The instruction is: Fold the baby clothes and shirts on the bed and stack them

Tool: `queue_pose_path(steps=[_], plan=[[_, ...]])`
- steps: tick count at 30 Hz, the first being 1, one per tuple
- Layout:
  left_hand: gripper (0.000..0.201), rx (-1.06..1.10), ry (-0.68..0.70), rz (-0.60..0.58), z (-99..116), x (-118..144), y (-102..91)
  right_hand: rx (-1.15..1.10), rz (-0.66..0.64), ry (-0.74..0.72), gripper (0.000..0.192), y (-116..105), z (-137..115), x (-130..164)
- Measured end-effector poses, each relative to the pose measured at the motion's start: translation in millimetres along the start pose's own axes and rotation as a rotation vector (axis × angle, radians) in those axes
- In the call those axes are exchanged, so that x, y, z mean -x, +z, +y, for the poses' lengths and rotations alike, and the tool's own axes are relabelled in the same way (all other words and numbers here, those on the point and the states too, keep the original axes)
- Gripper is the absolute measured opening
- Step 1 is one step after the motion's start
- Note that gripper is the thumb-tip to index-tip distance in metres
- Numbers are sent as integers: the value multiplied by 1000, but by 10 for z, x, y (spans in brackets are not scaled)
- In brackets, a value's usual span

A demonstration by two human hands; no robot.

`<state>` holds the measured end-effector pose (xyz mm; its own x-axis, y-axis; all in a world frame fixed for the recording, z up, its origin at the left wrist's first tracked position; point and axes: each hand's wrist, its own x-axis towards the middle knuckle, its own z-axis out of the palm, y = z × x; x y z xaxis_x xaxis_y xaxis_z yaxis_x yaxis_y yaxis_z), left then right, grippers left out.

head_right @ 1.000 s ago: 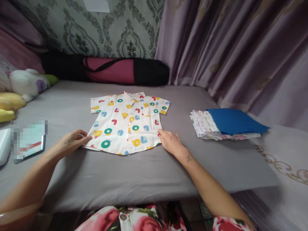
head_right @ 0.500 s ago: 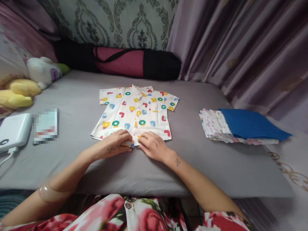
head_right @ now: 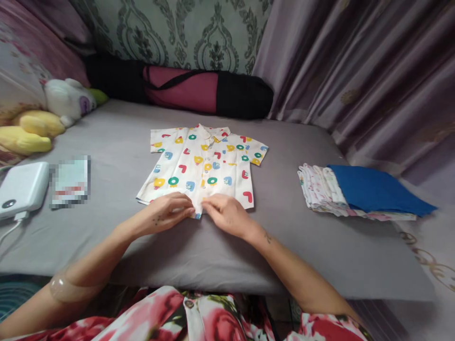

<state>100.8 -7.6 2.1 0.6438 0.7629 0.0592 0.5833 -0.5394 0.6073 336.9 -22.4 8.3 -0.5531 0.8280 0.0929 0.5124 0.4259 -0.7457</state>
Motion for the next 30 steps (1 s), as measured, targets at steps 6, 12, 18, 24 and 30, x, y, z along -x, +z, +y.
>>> queue_pose_path(steps=[6, 12, 18, 24, 30], plan=[[33, -130, 50, 130, 16, -282, 31, 313, 116, 37, 38, -230, 362, -229], [62, -314, 122, -146, -107, -542, 272, 644, 103, 280, 63, -420, 958, -605], [69, -315, 75, -244, -229, -448, 191, 633, -30, 272, 61, -368, 935, -491], [59, -291, 63, -258, -210, -292, 93, 555, -145, 169, 60, -291, 634, -26], [51, -204, 85, -171, -184, -260, 33, 308, -335, 100, 55, -278, 228, 367]])
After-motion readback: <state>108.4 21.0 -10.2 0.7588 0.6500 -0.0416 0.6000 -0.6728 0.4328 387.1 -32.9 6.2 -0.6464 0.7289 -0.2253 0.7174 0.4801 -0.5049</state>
